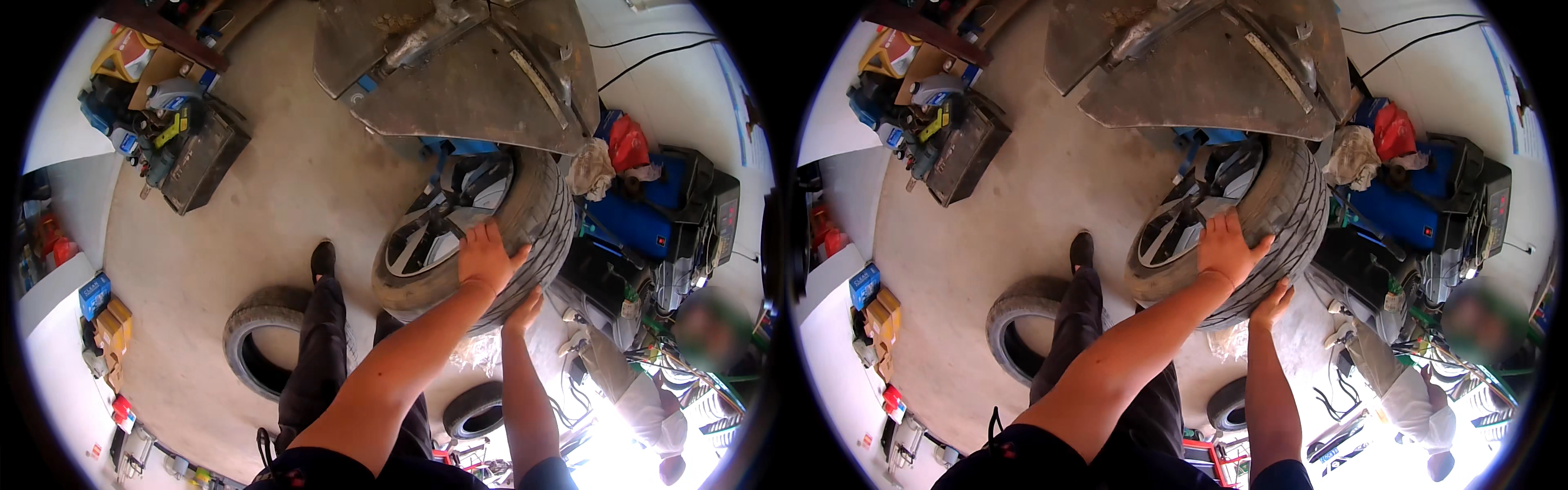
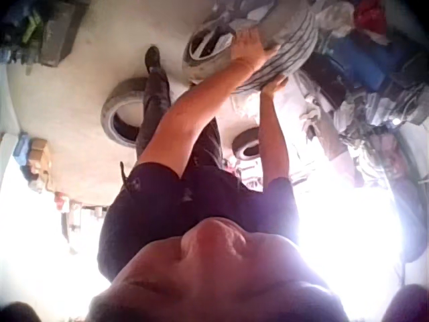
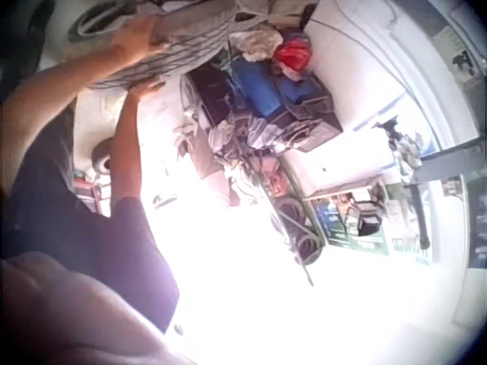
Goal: The person removes a tire from a wheel rim using a tire changing machine. They first use a tool to deflate the tire, then mount the wheel on the machine and operate the lever to pry the tire bead off the rim. The tire is fully separated from the rim by the end of the clip.
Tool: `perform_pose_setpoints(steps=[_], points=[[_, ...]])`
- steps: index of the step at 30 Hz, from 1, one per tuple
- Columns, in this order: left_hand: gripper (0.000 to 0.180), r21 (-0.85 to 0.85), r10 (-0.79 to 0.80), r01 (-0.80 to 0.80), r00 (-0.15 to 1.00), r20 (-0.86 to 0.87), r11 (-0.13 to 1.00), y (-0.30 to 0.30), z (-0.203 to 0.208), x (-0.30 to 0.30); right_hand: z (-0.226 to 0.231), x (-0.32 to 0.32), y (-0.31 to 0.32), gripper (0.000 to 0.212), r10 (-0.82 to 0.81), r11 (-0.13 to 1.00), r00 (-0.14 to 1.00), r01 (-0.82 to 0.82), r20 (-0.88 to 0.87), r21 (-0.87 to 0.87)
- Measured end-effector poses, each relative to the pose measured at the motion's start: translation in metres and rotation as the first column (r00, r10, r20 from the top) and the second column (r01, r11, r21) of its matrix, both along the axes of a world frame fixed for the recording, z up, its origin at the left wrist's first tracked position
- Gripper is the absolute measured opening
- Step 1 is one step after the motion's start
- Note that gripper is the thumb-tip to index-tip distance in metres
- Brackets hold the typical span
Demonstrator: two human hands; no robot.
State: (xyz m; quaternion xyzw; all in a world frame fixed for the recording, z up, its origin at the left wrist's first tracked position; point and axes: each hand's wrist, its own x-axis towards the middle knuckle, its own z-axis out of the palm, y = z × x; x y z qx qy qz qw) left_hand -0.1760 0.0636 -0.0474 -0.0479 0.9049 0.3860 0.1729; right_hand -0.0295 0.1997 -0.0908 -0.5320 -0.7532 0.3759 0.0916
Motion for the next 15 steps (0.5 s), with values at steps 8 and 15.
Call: perform_pose_setpoints(steps=[8, 15], points=[[0.090, 0.032, -0.018, 0.022, 0.992, -0.124, 0.999, -0.048, -0.009, 0.062, -0.025, 0.089, -0.033, 0.081, 0.111, 0.988, 0.983, -0.125, 0.147, 0.091], [0.094, 0.108, -0.007, 0.021, 0.992, -0.129, 0.994, -0.108, -0.018, 0.163, 0.080, 0.133, -0.015, 0.054, 0.628, 0.668, 0.703, -0.268, 0.334, -0.694]])
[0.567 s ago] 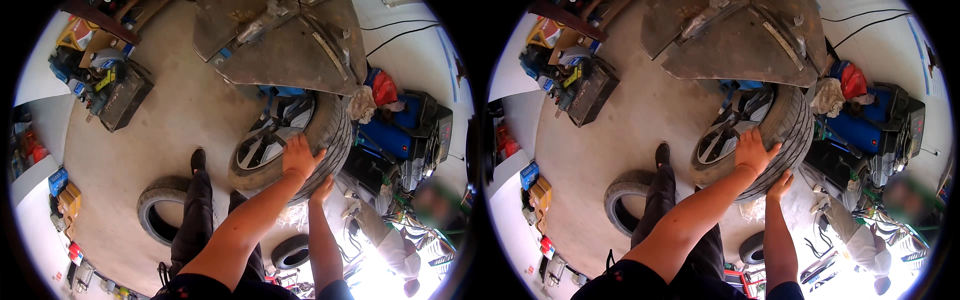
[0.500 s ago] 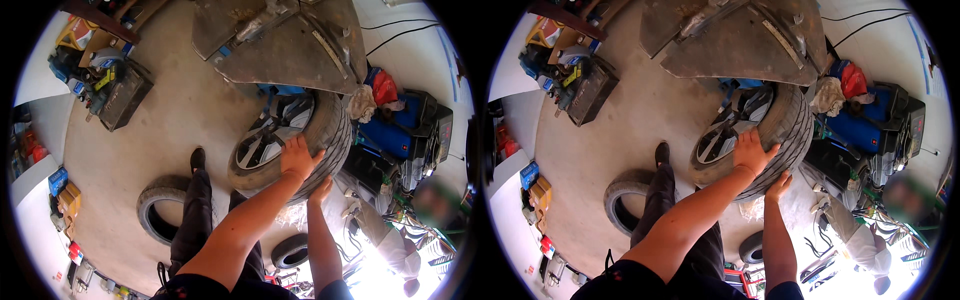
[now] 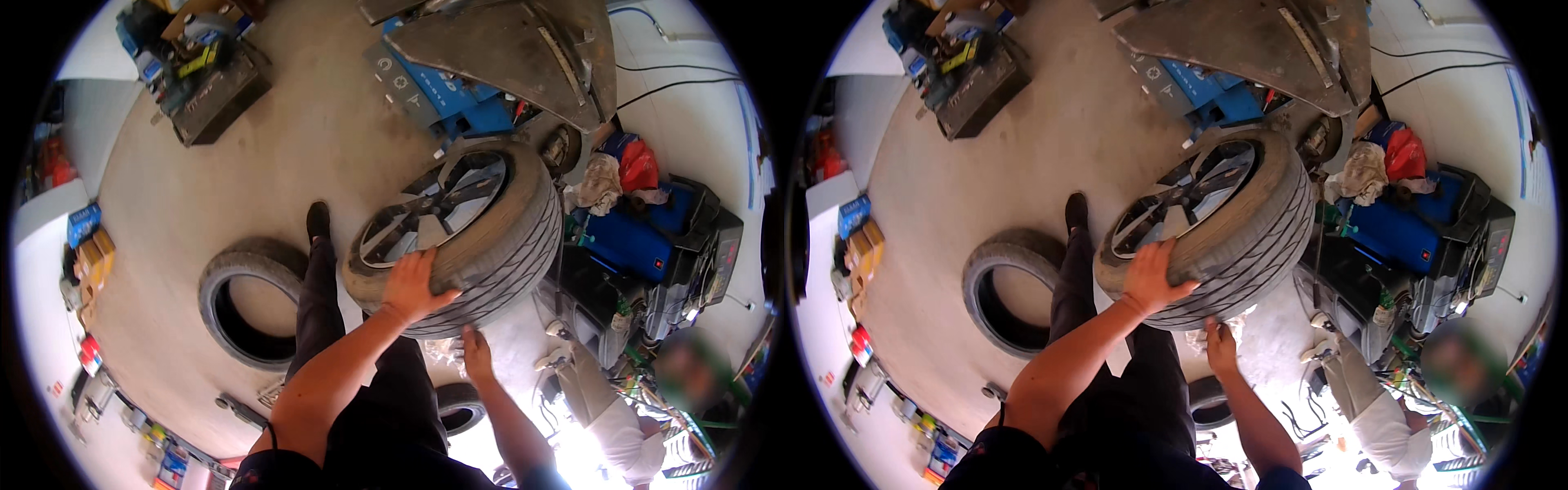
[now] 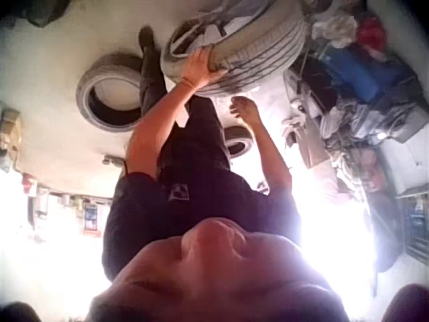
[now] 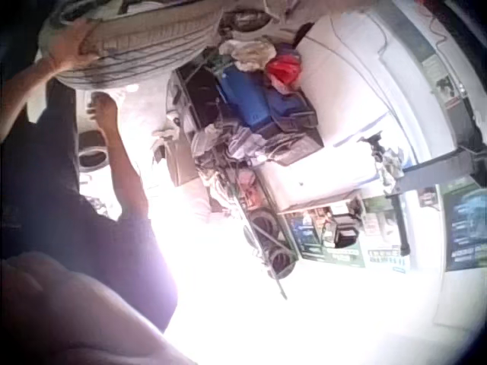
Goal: The person removes a tire from a wheel rim using a tire changing machine. They first use a tool to deflate the tire, then mount the wheel on the machine and operate the lever to pry the tire bead off the rim. The tire is fully separated from the rim by the end of the clip.
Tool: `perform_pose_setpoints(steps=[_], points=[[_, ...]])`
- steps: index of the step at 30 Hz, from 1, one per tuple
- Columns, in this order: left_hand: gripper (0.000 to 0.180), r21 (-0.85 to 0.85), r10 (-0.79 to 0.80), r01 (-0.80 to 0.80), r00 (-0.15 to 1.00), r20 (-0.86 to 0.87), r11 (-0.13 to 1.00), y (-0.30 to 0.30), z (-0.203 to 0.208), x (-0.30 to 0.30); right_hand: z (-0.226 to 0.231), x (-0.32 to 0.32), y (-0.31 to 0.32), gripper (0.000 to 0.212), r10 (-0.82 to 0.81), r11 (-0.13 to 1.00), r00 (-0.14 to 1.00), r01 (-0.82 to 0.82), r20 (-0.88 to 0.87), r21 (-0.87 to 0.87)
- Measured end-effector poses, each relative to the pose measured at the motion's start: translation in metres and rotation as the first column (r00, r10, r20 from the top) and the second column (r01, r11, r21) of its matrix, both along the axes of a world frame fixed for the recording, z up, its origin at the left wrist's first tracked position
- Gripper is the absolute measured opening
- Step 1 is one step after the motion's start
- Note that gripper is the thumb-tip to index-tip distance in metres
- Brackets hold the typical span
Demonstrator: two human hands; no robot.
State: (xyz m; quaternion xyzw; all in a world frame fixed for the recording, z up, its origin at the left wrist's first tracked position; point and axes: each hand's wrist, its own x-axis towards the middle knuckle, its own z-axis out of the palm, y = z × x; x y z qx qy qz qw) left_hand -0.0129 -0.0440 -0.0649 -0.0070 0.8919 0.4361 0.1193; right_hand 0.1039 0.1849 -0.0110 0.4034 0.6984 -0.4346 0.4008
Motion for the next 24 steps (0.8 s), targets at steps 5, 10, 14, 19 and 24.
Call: perform_pose_setpoints(steps=[5, 10, 14, 19, 24], points=[[0.093, 0.039, 0.007, -0.007, 1.000, 0.013, 0.999, -0.054, -0.002, 0.087, 0.101, -0.169, -0.064, 0.026, 0.507, 0.829, 0.757, -0.559, -0.412, -0.006], [0.066, 0.276, 0.122, -0.173, 0.974, 0.191, 0.946, -0.069, -0.016, 0.131, -0.075, -0.302, -0.120, 0.037, 0.974, 0.062, -0.067, -0.839, -0.216, 0.540], [0.043, 0.341, 0.290, -0.397, 0.901, 0.324, 0.852, -0.084, -0.028, 0.172, -0.155, -0.290, -0.148, 0.058, 0.961, -0.114, -0.107, -0.993, 0.255, 0.014], [0.062, 0.240, 0.314, -0.405, 0.886, 0.343, 0.882, -0.078, -0.040, 0.220, -0.198, -0.260, -0.121, 0.095, 0.893, -0.003, -0.113, -0.970, 0.436, -0.245], [0.068, 0.197, 0.320, -0.433, 0.845, 0.428, 0.880, -0.048, -0.041, 0.248, -0.195, -0.247, -0.124, 0.099, 0.858, -0.001, -0.138, -0.964, 0.495, -0.267]])
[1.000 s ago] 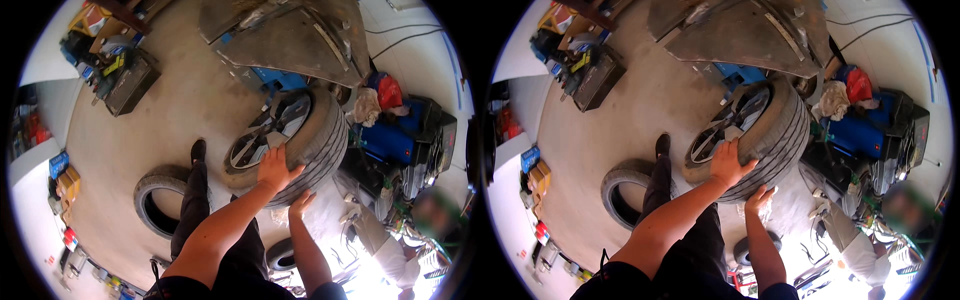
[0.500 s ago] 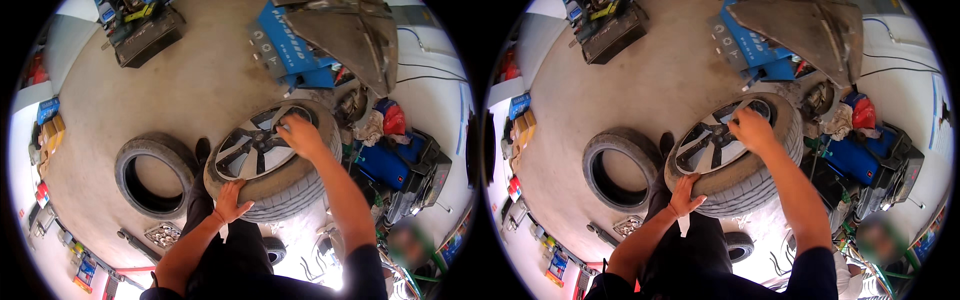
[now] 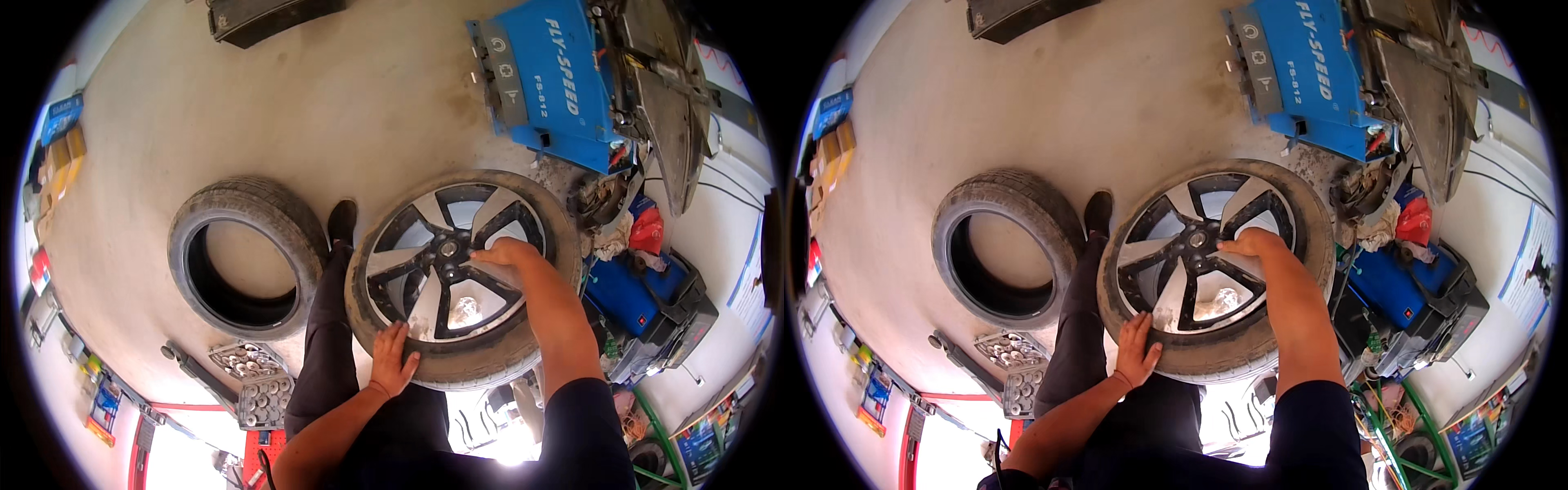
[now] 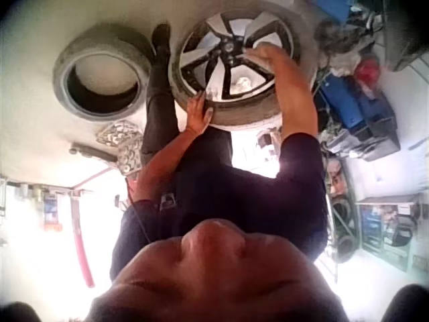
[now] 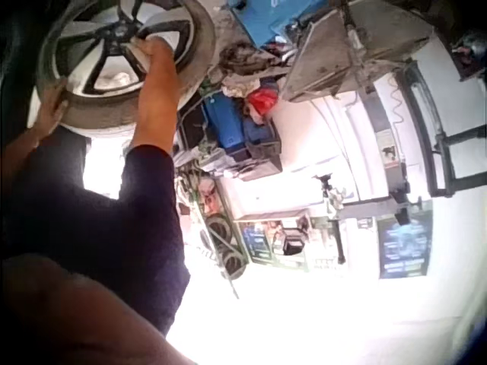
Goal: The person removes a tire from a wheel rim using a tire changing machine. They first use a tool to deflate the tire, then mount the wheel on the machine and operate the lever to pry the tire bead off the rim. The tire is fully separated from the rim by the end of the clip.
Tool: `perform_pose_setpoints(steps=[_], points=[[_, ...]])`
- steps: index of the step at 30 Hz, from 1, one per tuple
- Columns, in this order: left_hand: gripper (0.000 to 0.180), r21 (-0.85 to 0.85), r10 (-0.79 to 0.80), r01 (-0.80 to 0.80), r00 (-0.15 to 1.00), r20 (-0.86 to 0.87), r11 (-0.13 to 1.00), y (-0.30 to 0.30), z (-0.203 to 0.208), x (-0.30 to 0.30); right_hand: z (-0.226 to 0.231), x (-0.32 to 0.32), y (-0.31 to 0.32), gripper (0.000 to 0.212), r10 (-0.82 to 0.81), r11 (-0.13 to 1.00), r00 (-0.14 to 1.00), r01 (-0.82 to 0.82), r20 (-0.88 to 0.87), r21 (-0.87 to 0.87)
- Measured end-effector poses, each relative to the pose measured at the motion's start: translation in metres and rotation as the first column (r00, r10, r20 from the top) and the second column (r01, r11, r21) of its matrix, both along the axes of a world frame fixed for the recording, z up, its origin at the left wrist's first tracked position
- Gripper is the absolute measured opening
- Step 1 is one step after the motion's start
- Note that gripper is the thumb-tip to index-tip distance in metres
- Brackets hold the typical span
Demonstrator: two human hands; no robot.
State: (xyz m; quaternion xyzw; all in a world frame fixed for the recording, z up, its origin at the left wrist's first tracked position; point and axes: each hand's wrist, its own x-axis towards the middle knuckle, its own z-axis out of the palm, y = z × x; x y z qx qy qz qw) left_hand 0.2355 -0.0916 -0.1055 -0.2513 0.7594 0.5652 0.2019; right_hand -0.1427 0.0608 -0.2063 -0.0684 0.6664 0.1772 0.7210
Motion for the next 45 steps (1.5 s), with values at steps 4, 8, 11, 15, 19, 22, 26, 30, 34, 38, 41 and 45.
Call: perform_pose_setpoints(steps=[4, 8, 11, 15, 19, 22, 26, 30, 34, 38, 41, 45], points=[[0.071, -0.035, 0.301, -0.303, 0.919, 0.254, 0.952, 0.033, -0.015, 0.038, 0.016, 0.015, -0.037, 0.091, 0.237, 0.968, 0.970, -0.240, -0.059, -0.068], [0.081, -0.347, 0.409, -0.595, -0.033, 0.912, 0.725, 0.052, -0.046, 0.053, 0.008, 0.038, -0.074, 0.082, 0.315, 0.943, 0.945, -0.322, -0.084, -0.084], [0.088, -0.222, 0.157, -0.942, -0.187, 0.970, 0.252, 0.042, -0.034, 0.048, 0.014, 0.056, -0.092, 0.077, 0.395, 0.917, 0.916, -0.398, -0.074, -0.038], [0.083, -0.258, 0.215, -0.966, -0.251, 0.944, 0.006, 0.075, -0.055, 0.079, 0.019, 0.078, -0.085, 0.070, 0.368, 0.923, 0.909, -0.383, -0.195, -0.045], [0.079, -0.185, 0.405, -0.981, -0.194, 0.893, -0.062, 0.118, -0.105, 0.134, 0.074, 0.131, -0.116, 0.059, 0.318, 0.916, 0.904, -0.370, -0.284, -0.152], [0.080, -0.178, 0.339, -0.984, -0.176, 0.924, -0.027, 0.134, -0.115, 0.123, 0.183, 0.161, -0.102, 0.051, 0.230, 0.869, 0.785, -0.431, -0.576, -0.241], [0.073, 0.225, 0.633, -0.953, 0.047, 0.773, -0.204, 0.069, -0.079, 0.052, 0.331, 0.163, -0.111, 0.053, 0.081, 0.881, 0.658, -0.398, -0.748, -0.255], [0.070, 0.456, 0.850, -0.890, 0.258, 0.459, 0.024, -0.018, 0.024, -0.081, 0.478, 0.120, -0.094, 0.059, -0.190, 0.853, 0.520, -0.333, -0.833, -0.402], [0.059, 0.587, 0.945, -0.777, 0.323, 0.062, 0.227, -0.085, 0.066, -0.189, 0.587, 0.051, -0.108, 0.066, -0.413, 0.845, 0.378, -0.181, -0.829, -0.503], [0.054, 0.631, 0.925, -0.726, 0.379, 0.037, 0.272, -0.097, 0.187, -0.319, 0.649, -0.033, -0.070, 0.072, -0.500, 0.803, 0.128, -0.303, -0.857, -0.514], [0.072, 0.463, 0.832, -0.711, 0.542, -0.121, 0.530, -0.078, 0.243, -0.399, 0.667, -0.109, -0.042, 0.069, -0.510, 0.831, 0.057, -0.227, -0.858, -0.508], [0.083, 0.079, 0.642, -0.639, 0.749, -0.163, 0.765, -0.054, 0.244, -0.489, 0.635, -0.246, -0.010, 0.075, -0.431, 0.876, 0.090, -0.196, -0.898, -0.440]])
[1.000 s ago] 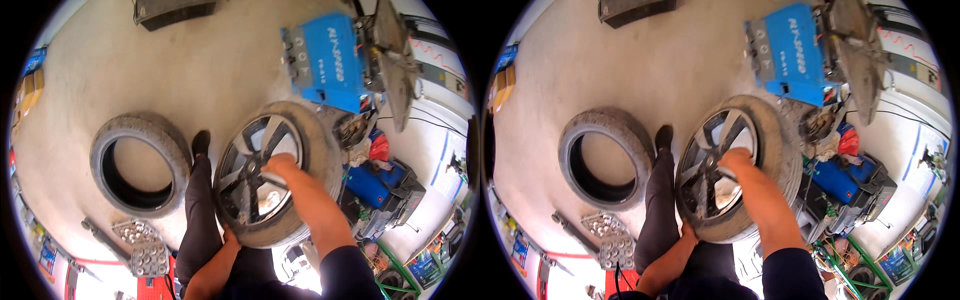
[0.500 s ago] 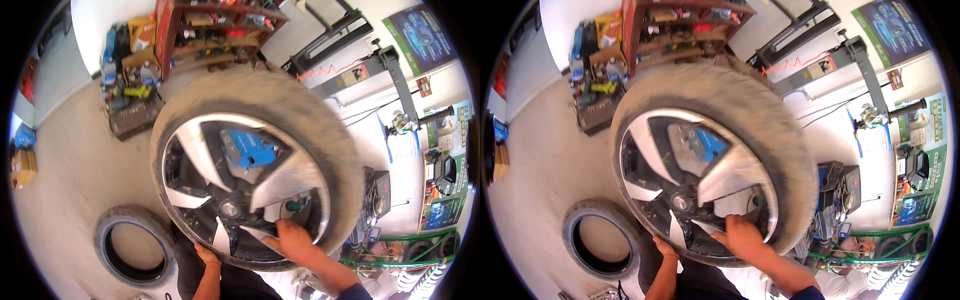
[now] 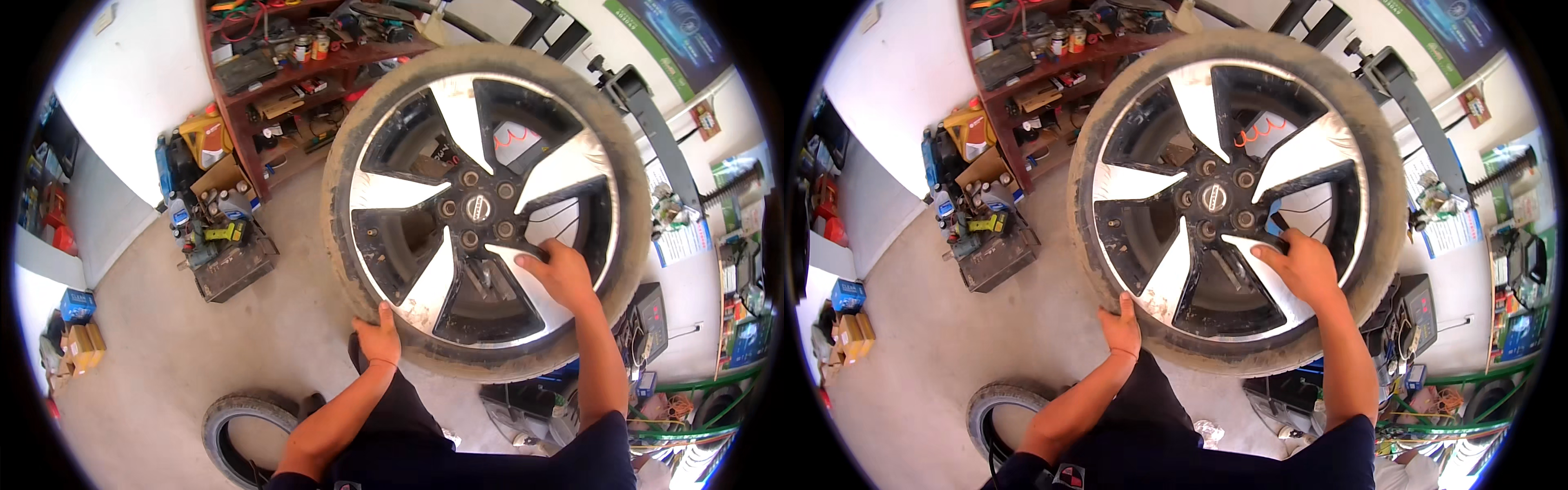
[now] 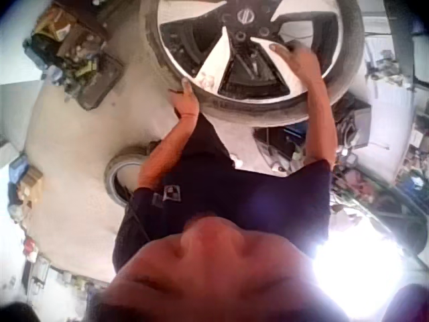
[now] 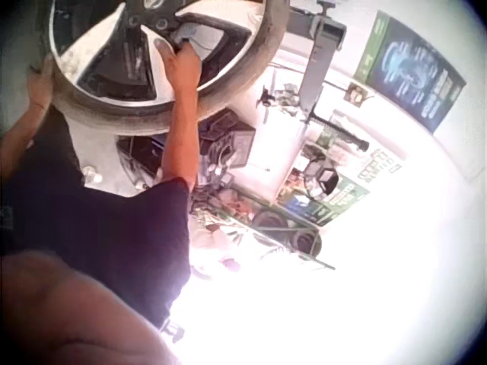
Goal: The person removes a tire from a wheel rim using a tire changing machine. They first use a tool to deflate the tire, then mount the wheel on the machine and operate the lever to pry the tire bead off the rim. The tire is fully separated from the rim by the end of the clip.
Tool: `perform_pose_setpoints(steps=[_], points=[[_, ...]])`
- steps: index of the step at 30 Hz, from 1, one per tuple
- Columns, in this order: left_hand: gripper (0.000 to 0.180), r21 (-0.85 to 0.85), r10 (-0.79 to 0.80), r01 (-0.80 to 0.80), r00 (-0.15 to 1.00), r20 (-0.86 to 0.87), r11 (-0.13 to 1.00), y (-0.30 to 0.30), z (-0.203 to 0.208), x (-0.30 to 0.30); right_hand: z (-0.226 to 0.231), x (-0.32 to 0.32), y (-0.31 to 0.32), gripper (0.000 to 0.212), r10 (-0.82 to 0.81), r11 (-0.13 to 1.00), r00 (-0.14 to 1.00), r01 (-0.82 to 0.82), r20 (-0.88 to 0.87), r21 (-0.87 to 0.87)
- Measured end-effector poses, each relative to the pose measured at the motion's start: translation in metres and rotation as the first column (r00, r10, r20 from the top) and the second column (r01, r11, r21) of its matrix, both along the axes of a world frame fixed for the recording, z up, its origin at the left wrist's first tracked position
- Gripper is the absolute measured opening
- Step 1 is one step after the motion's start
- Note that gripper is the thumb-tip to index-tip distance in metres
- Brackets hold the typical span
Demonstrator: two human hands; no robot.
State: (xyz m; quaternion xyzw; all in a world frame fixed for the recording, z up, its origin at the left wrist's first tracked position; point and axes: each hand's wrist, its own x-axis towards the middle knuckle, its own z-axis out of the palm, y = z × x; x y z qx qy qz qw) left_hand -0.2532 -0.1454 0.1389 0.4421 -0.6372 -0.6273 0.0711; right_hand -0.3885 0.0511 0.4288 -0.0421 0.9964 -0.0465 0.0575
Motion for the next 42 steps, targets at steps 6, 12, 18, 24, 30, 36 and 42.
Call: perform_pose_setpoints(steps=[6, 12, 18, 24, 30, 36, 42], points=[[0.076, -0.216, -0.031, 0.035, 0.999, 0.021, 0.976, 0.015, 0.093, -0.090, -0.070, -0.138, 0.109, 0.082, -0.115, 0.949, 0.941, 0.199, 0.318, -0.245], [0.090, -0.391, -0.185, 0.228, 0.972, 0.145, 0.892, 0.012, 0.114, -0.119, -0.169, -0.110, 0.162, 0.075, -0.181, 0.760, 0.817, 0.469, 0.547, -0.449], [0.088, -0.367, -0.177, 0.251, 0.958, 0.225, 0.896, -0.018, 0.071, -0.128, -0.211, -0.077, 0.133, 0.066, -0.276, 0.690, 0.836, 0.516, 0.474, -0.508], [0.094, -0.402, -0.230, 0.340, 0.927, 0.297, 0.850, -0.025, 0.076, -0.129, -0.232, -0.084, 0.134, 0.061, -0.302, 0.677, 0.838, 0.524, 0.454, -0.517], [0.080, -0.101, -0.611, 0.774, 0.566, 0.554, 0.625, -0.079, 0.110, -0.165, -0.242, -0.075, 0.163, 0.056, -0.385, 0.794, 0.887, 0.458, 0.254, -0.400], [0.079, -0.289, -0.213, 0.218, 0.976, 0.047, 0.932, -0.246, 0.063, -0.238, -0.220, -0.023, 0.068, 0.063, -0.277, 0.960, 0.930, 0.281, -0.241, -0.017], [0.058, -0.393, -0.296, 0.322, 0.947, 0.127, 0.861, -0.366, 0.030, -0.325, -0.241, 0.049, 0.011, 0.056, -0.354, 0.934, 0.909, 0.357, -0.221, -0.025]])
